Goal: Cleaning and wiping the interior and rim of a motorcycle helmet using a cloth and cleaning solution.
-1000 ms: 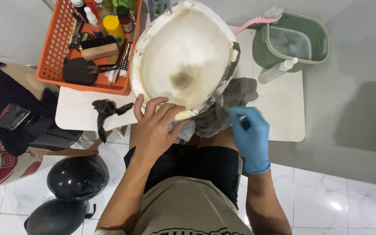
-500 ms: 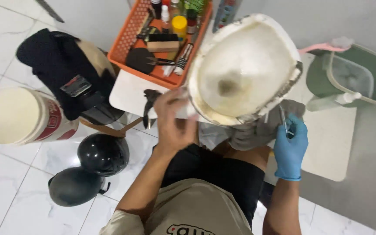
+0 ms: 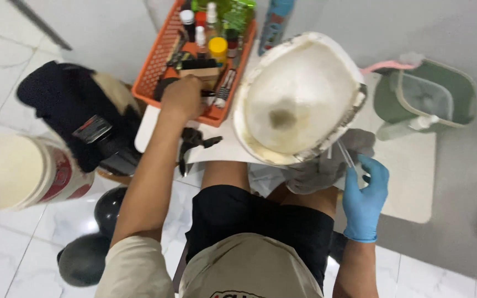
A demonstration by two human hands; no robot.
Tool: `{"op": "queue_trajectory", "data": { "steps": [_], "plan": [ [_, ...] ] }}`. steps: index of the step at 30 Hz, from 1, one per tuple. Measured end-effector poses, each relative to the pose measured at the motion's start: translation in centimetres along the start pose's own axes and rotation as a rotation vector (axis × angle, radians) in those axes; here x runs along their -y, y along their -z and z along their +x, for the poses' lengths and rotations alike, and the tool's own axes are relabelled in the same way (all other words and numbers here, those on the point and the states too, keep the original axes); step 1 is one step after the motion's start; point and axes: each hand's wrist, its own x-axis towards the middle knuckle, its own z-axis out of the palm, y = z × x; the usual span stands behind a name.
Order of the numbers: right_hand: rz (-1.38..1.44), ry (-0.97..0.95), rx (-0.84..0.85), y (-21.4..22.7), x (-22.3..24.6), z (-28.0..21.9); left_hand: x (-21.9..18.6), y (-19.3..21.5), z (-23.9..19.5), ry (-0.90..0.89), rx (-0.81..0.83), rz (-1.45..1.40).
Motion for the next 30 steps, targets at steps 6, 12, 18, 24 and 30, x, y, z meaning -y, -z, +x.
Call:
{"op": "queue_trajectory", "data": {
  "steps": [6,12,18,24,30],
  "plan": [
    [0.041,-0.026,-0.041,1.3,1.1,-1.2,-3.5,6.0,-3.7,0.007,-0.013,-0.046],
    [0.156,0.055,-0.024,2.2,3.3,-1.6,-4.4,7.1,-7.2,-0.054,-0.417,-0.071],
    [0.643,-0.096,0.131,-0.3,4.4,-3.8,-11.0,10.7,-15.2,-0.171,-0.839,-0.346],
    [1.059,-0.082,0.487,-2.0,9.8,-4.2,-18.7,0.8,-17.9,-0.542,-0.865,-0.528],
    [1.239,-0.249,0.34,-2.9,5.4,-3.3,-25.4,-0.8,-17.3,-0.709,-1.057,-0.635]
  ]
}}
